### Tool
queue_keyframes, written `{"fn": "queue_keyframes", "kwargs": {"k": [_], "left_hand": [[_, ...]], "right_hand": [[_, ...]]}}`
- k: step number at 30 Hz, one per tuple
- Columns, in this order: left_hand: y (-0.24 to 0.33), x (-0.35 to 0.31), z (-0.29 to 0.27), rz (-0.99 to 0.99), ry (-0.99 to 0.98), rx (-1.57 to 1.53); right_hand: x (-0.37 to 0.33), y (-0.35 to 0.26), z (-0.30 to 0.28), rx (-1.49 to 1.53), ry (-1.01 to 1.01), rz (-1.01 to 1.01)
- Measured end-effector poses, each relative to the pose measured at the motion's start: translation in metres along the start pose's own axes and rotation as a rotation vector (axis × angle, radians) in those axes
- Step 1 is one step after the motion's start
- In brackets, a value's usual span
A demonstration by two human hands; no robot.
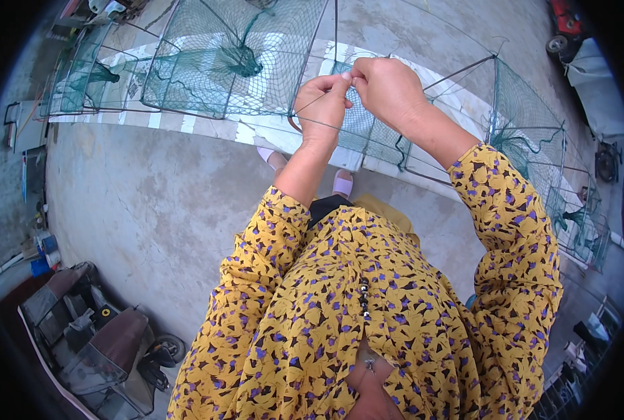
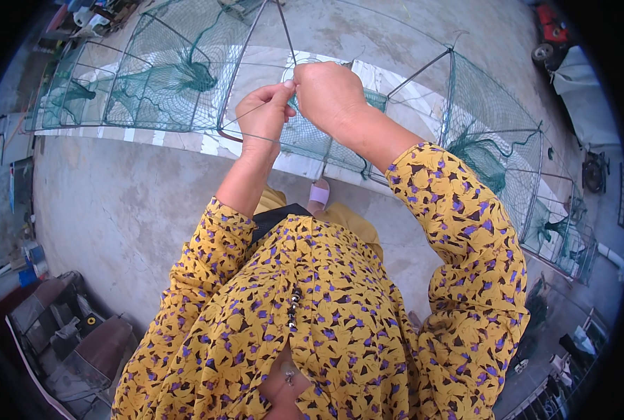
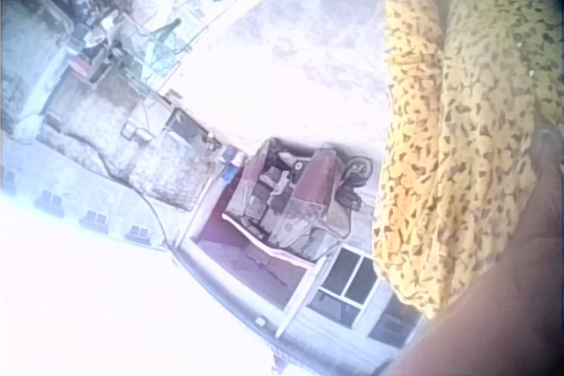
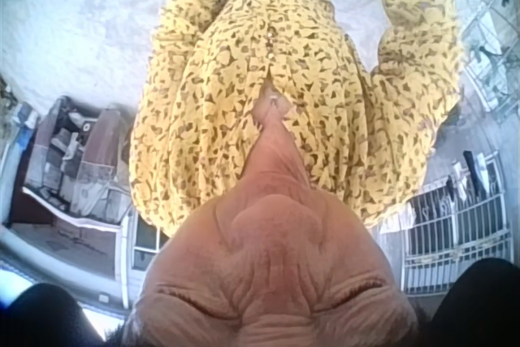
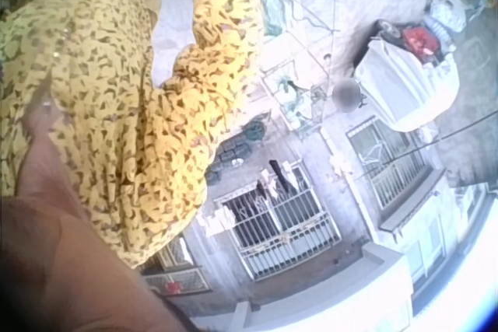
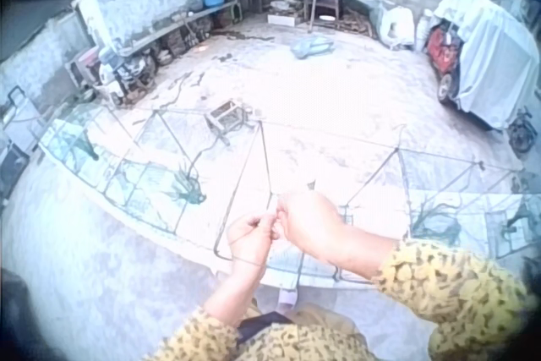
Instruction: The person ties various sections of a large green mesh netting to a wire frame by hand, moving along the length of the structure to secure different points.
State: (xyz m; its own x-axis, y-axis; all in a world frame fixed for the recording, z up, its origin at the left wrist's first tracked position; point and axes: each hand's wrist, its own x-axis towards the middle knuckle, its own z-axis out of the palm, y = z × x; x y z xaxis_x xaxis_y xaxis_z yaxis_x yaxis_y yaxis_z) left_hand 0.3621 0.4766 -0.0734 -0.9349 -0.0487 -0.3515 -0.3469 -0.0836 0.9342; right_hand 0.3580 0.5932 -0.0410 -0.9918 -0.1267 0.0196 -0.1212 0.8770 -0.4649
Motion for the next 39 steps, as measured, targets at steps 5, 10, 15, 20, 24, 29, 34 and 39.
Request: {"fn": "queue_keyframes", "kwargs": {"k": [5,10,15,20,24,29,34,39], "left_hand": [[-0.010,0.003,0.004,0.227,0.170,-0.172],[-0.015,0.007,0.005,0.250,0.080,-0.285],[-0.014,0.008,-0.001,0.191,-0.112,-0.258],[-0.012,0.008,-0.008,0.270,-0.242,-0.029],[-0.010,0.006,-0.011,0.302,-0.307,0.118],[-0.009,0.006,-0.012,0.229,-0.288,0.025],[-0.010,0.008,-0.011,0.145,-0.216,-0.172],[-0.011,0.004,-0.003,0.179,-0.063,-0.188]], "right_hand": [[0.003,-0.006,0.000,-0.095,0.102,-0.025],[0.016,0.010,-0.004,0.259,-0.098,0.158],[0.019,0.007,-0.019,0.311,-0.150,0.139],[0.020,0.002,-0.039,1.119,-0.362,0.313],[0.026,0.017,-0.039,1.275,-0.332,0.252],[0.021,0.014,-0.042,0.954,-0.197,0.424],[0.016,0.009,-0.020,0.504,-0.388,0.289],[0.015,0.013,-0.012,0.202,-0.239,0.169]]}}
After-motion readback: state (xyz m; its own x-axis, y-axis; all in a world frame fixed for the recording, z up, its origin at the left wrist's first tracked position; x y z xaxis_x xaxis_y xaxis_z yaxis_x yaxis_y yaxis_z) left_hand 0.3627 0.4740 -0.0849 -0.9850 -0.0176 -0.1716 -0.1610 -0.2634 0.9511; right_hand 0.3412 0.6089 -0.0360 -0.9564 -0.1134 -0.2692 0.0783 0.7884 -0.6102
